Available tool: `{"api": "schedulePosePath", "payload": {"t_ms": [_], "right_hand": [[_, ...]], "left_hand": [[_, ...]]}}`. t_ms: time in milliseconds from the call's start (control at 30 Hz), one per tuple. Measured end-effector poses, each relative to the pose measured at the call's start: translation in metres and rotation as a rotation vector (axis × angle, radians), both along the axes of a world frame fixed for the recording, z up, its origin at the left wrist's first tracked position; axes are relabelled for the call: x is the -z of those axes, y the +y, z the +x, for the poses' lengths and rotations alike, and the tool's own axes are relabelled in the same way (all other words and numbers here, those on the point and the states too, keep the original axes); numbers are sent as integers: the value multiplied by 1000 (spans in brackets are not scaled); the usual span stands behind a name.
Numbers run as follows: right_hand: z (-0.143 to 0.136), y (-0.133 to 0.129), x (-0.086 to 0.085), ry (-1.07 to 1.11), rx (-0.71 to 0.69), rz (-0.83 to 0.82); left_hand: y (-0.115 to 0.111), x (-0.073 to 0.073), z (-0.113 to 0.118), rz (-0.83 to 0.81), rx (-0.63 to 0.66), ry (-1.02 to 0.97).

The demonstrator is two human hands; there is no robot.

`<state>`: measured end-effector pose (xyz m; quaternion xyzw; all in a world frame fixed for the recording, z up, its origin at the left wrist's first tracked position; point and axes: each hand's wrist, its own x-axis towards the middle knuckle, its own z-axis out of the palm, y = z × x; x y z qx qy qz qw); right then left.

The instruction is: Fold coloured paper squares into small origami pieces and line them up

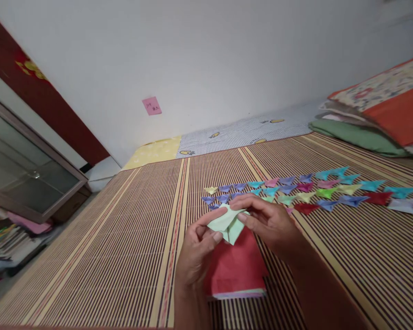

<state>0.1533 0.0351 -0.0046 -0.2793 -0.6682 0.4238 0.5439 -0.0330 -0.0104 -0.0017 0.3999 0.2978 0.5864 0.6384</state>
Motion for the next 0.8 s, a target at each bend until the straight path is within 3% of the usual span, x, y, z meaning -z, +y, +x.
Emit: {"api": "schedulePosePath", "payload": {"t_ms": [400, 800], "right_hand": [[3, -6, -9, -37, -33, -42], [1, -3, -4, -1, -61, -52]], "left_hand": [[4, -6, 7, -88, -129, -29], [7, 1, 5, -86, -127, 35]]}}
